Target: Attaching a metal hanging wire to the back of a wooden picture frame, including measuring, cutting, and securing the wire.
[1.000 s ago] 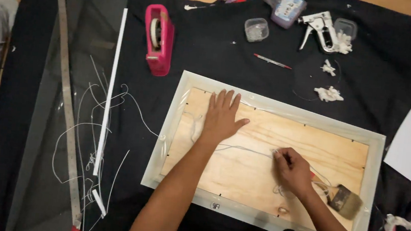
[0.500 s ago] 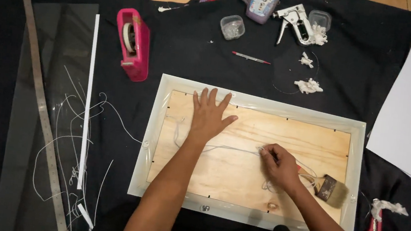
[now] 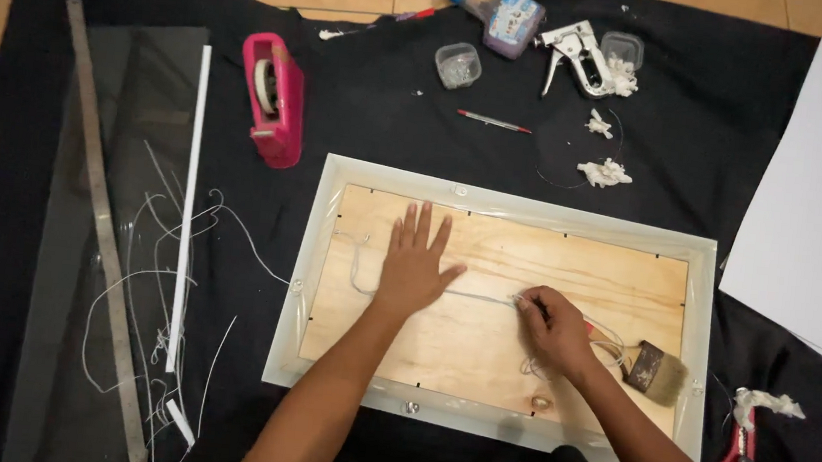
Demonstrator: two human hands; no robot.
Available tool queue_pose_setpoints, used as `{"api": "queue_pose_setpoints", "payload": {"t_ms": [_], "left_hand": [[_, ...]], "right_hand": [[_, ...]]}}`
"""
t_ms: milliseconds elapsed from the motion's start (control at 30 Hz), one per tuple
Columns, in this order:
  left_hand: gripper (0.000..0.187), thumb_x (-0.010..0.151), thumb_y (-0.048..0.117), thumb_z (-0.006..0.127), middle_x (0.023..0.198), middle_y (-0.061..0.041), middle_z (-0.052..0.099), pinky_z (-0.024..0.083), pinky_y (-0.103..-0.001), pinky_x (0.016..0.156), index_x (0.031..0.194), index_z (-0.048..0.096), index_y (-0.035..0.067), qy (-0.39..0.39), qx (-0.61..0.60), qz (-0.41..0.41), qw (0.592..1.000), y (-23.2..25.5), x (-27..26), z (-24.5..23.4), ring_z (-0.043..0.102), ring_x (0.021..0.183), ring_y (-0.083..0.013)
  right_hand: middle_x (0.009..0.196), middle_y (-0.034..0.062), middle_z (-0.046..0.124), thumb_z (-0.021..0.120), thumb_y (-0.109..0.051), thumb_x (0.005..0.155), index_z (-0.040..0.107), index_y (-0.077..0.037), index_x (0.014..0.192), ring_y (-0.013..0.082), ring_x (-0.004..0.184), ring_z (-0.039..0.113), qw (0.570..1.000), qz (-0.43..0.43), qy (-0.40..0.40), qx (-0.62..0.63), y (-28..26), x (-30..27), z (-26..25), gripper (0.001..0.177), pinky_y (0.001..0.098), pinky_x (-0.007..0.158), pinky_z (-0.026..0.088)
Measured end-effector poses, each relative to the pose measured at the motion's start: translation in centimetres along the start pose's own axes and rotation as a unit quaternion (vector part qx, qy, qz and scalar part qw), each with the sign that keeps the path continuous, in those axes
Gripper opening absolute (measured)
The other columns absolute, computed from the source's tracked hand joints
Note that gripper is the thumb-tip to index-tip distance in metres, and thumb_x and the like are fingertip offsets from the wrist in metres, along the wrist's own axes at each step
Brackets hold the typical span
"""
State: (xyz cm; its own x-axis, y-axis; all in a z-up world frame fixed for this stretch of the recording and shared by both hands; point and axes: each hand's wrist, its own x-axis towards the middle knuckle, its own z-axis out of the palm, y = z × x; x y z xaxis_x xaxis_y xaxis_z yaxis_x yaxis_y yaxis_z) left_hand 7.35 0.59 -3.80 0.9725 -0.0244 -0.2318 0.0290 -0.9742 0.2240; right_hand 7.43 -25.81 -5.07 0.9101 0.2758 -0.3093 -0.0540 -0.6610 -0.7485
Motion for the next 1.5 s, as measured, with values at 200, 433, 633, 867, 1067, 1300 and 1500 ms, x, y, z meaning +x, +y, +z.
{"api": "queue_pose_setpoints", "payload": {"t_ms": [200,433,633,867,1067,1300,1500], "left_hand": [[0.079,0.094,0.056,0.060,0.159,-0.015,0.042,0.021,-0.049,0.125,0.159,0.037,0.019,-0.028,-0.168,-0.069,0.983,-4.0,-9.8,-1.3,0.035,0.151,-0.0330],[0.044,0.080,0.023,0.077,0.110,-0.014,0.070,0.057,-0.036,0.079,0.117,0.065,0.001,0.224,-0.289,-0.319,0.874,-13.3,-17.5,-1.6,0.071,0.086,-0.0261],[0.046,0.080,0.042,0.083,0.112,-0.007,0.063,0.058,-0.043,0.088,0.115,0.065,0.017,0.107,-0.246,-0.330,0.905,-15.5,-15.3,3.4,0.069,0.108,-0.0322],[0.029,0.086,0.034,0.079,0.092,-0.013,0.066,0.056,-0.048,0.088,0.098,0.072,0.009,0.097,-0.272,-0.312,0.905,-15.4,-15.5,1.5,0.070,0.099,-0.0392],[0.014,0.090,0.026,0.072,0.082,-0.012,0.068,0.059,-0.045,0.077,0.087,0.077,0.013,0.095,-0.292,-0.307,0.901,-15.8,-15.4,0.9,0.072,0.090,-0.0370],[0.016,0.090,0.018,0.065,0.084,-0.015,0.066,0.060,-0.042,0.069,0.087,0.071,0.003,0.156,-0.151,-0.258,0.941,-13.8,-15.1,1.7,0.072,0.082,-0.0347],[0.013,0.089,0.013,0.063,0.076,-0.011,0.064,0.058,-0.036,0.062,0.083,0.069,0.003,0.205,-0.059,-0.246,0.946,-14.4,-13.7,4.8,0.071,0.074,-0.0287]], "right_hand": [[0.108,0.0260,0.076,0.064,-0.024,0.099,0.076,-0.008,0.115,0.0478,0.111,0.067,0.999,0.018,0.008,-0.043,4.8,0.6,-5.1,0.026,0.0559,0.097,0.051],[0.077,0.0165,0.069,0.069,0.001,0.092,0.068,0.004,0.122,0.0231,0.064,0.065,0.993,-0.070,-0.081,0.047,-10.3,1.9,-8.9,0.030,0.0342,0.059,0.052],[0.079,0.0194,0.071,0.078,-0.002,0.085,0.075,0.003,0.101,0.0245,0.069,0.070,0.962,-0.124,-0.215,0.116,-17.2,4.6,4.8,0.017,0.0342,0.062,0.063],[0.074,0.0163,0.071,0.077,-0.006,0.085,0.077,-0.001,0.105,0.0207,0.061,0.068,0.960,-0.066,-0.260,0.079,-17.1,6.0,15.3,0.021,0.0317,0.057,0.062],[0.073,0.0105,0.074,0.076,-0.017,0.085,0.081,-0.012,0.102,0.0181,0.059,0.071,0.969,-0.055,-0.237,0.040,-16.4,6.4,19.8,0.018,0.0326,0.059,0.058],[0.090,0.0137,0.078,0.071,-0.022,0.085,0.081,-0.013,0.102,0.0328,0.087,0.076,0.980,-0.067,-0.188,-0.011,-18.2,3.9,20.5,0.022,0.0413,0.076,0.058],[0.102,0.0159,0.078,0.070,-0.018,0.088,0.081,-0.013,0.106,0.0366,0.099,0.074,0.979,-0.109,-0.170,-0.004,-20.0,1.8,18.8,0.022,0.0426,0.083,0.059]]}}
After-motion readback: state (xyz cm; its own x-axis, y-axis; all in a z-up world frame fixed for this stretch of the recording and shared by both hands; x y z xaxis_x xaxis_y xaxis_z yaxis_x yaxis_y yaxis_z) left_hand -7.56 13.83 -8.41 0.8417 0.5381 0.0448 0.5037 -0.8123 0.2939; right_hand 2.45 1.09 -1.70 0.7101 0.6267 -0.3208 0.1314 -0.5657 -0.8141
